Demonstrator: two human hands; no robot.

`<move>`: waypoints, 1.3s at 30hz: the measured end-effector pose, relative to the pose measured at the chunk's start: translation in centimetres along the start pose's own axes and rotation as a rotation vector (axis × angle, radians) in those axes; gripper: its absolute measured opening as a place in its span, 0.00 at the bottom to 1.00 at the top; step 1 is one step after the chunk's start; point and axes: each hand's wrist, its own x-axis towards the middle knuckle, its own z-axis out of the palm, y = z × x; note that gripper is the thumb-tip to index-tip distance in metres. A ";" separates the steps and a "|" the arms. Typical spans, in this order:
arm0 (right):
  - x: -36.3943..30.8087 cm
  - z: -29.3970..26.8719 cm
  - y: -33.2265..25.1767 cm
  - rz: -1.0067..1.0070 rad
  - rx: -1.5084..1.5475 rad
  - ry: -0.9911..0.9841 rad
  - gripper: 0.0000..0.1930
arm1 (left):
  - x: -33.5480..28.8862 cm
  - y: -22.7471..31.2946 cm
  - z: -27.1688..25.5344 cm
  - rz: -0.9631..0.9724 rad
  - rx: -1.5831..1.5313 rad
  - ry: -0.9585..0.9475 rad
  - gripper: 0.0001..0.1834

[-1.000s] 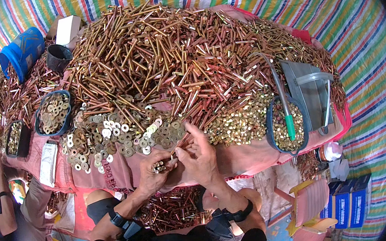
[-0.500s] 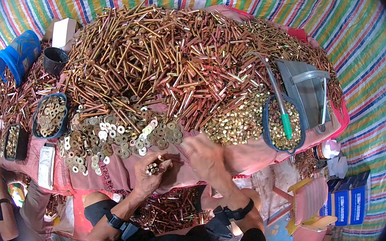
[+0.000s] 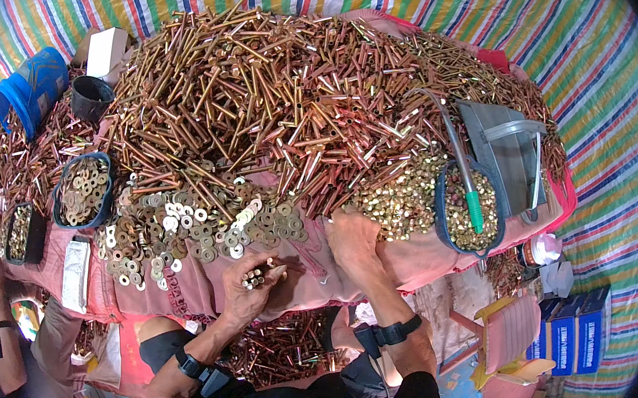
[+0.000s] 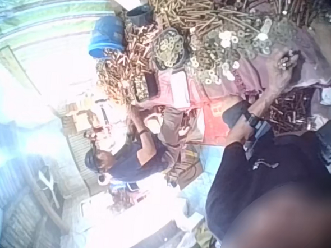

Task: The person picks up metal pins and inserts them into the central holes of metal washers by hand on a work table.

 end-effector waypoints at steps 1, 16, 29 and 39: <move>0.0 0.0 0.0 0.013 0.049 0.016 0.12 | 0.0 0.0 0.0 -0.026 -0.019 0.002 0.16; -2.7 -0.8 -2.0 0.292 1.906 -0.563 0.19 | -0.5 0.4 0.5 -0.115 -0.169 0.009 0.18; -3.8 -1.3 -4.3 -0.141 1.330 -0.355 0.17 | -0.4 0.9 0.1 -0.039 -0.166 -0.015 0.15; -3.6 -3.4 -5.7 -0.419 0.961 -0.148 0.12 | -0.8 0.5 0.2 -0.045 -0.195 -0.009 0.17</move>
